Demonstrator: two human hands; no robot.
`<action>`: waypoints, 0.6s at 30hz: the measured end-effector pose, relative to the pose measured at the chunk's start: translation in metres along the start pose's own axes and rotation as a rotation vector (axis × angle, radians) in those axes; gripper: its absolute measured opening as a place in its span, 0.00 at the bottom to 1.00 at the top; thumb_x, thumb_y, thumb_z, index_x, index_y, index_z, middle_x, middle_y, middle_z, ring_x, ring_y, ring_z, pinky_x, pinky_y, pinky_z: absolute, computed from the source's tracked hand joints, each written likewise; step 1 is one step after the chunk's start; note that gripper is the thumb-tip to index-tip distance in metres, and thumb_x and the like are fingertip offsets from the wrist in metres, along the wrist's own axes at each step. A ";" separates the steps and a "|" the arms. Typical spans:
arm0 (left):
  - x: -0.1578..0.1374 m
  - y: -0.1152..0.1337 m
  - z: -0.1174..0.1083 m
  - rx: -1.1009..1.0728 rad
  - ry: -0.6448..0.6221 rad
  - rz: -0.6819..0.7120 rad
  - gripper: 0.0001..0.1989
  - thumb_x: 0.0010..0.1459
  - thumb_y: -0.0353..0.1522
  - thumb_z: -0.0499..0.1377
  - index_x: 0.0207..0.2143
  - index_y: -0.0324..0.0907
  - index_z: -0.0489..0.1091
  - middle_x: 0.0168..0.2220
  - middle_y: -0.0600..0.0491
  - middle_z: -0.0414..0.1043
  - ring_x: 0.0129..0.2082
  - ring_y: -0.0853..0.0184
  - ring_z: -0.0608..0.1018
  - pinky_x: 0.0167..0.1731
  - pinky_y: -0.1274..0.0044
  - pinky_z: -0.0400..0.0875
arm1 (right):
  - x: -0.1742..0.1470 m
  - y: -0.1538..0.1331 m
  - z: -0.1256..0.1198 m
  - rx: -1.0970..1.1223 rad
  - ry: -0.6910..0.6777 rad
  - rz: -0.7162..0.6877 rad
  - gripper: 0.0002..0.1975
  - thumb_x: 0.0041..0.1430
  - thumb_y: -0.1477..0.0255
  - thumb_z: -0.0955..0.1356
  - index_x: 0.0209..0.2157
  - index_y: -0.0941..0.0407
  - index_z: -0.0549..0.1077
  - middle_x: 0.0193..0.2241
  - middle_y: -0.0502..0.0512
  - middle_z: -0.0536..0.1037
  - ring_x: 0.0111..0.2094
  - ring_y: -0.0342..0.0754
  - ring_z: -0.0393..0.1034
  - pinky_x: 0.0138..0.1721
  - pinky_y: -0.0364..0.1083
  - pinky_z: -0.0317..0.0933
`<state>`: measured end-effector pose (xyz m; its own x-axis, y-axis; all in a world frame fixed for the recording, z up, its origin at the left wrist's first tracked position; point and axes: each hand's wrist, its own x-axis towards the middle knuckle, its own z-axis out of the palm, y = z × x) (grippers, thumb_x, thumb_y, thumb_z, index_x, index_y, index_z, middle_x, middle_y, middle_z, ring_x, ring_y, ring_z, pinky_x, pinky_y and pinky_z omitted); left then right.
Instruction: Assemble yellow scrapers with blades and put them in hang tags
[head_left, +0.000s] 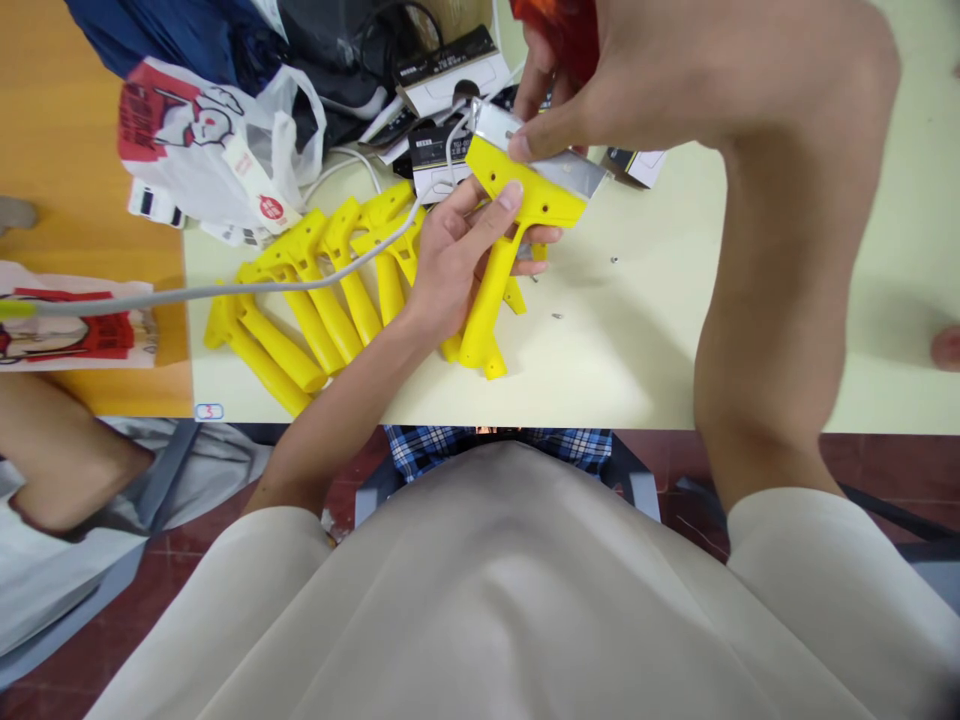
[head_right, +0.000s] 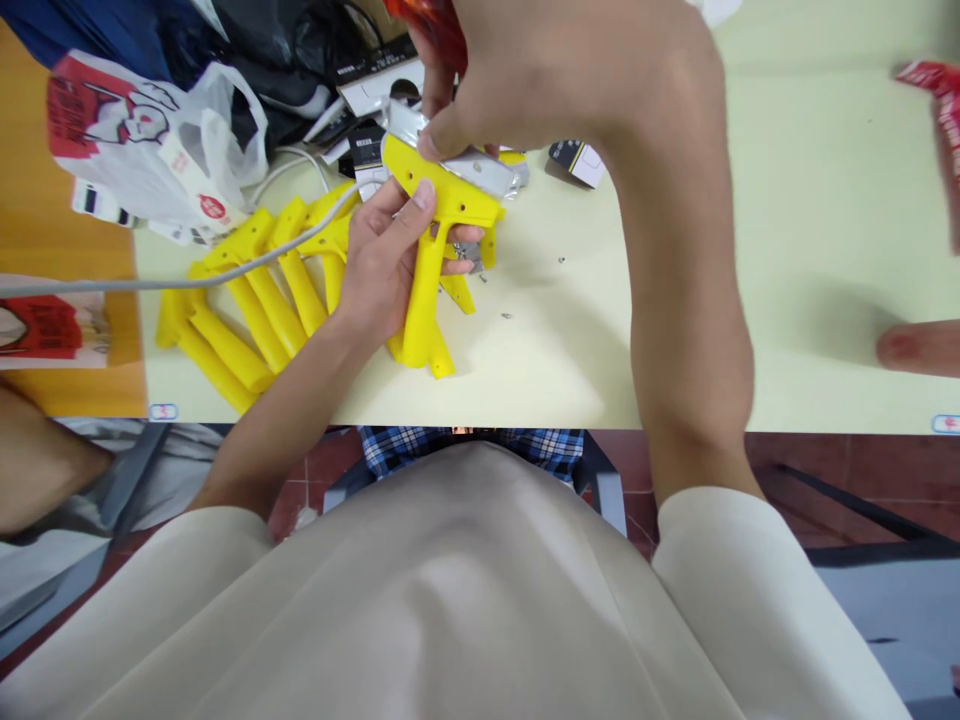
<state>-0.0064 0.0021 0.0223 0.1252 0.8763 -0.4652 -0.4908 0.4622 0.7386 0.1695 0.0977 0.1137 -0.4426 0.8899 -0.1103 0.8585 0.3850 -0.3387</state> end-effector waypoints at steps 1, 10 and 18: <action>0.000 0.000 0.000 -0.015 -0.006 -0.004 0.15 0.74 0.36 0.68 0.60 0.58 0.80 0.51 0.55 0.89 0.61 0.55 0.87 0.51 0.73 0.89 | 0.001 0.002 0.000 0.004 0.007 -0.009 0.17 0.61 0.63 0.75 0.50 0.52 0.79 0.37 0.39 0.74 0.33 0.27 0.53 0.41 0.38 0.43; 0.020 -0.014 -0.017 0.048 -0.192 0.261 0.07 0.69 0.42 0.72 0.44 0.50 0.82 0.47 0.53 0.89 0.49 0.52 0.91 0.36 0.73 0.90 | -0.001 -0.004 -0.002 0.019 -0.005 0.077 0.17 0.68 0.58 0.74 0.52 0.52 0.79 0.35 0.40 0.70 0.31 0.25 0.45 0.31 0.41 0.37; 0.019 -0.012 -0.016 0.000 -0.159 0.185 0.11 0.64 0.44 0.76 0.45 0.54 0.83 0.42 0.54 0.89 0.55 0.51 0.89 0.37 0.74 0.89 | -0.007 -0.008 -0.007 0.281 -0.020 0.106 0.13 0.65 0.65 0.71 0.49 0.48 0.84 0.36 0.35 0.76 0.28 0.21 0.54 0.26 0.33 0.34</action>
<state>-0.0120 0.0107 -0.0034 0.1676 0.9564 -0.2392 -0.5177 0.2919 0.8042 0.1672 0.0903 0.1237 -0.3615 0.9154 -0.1768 0.7965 0.2046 -0.5690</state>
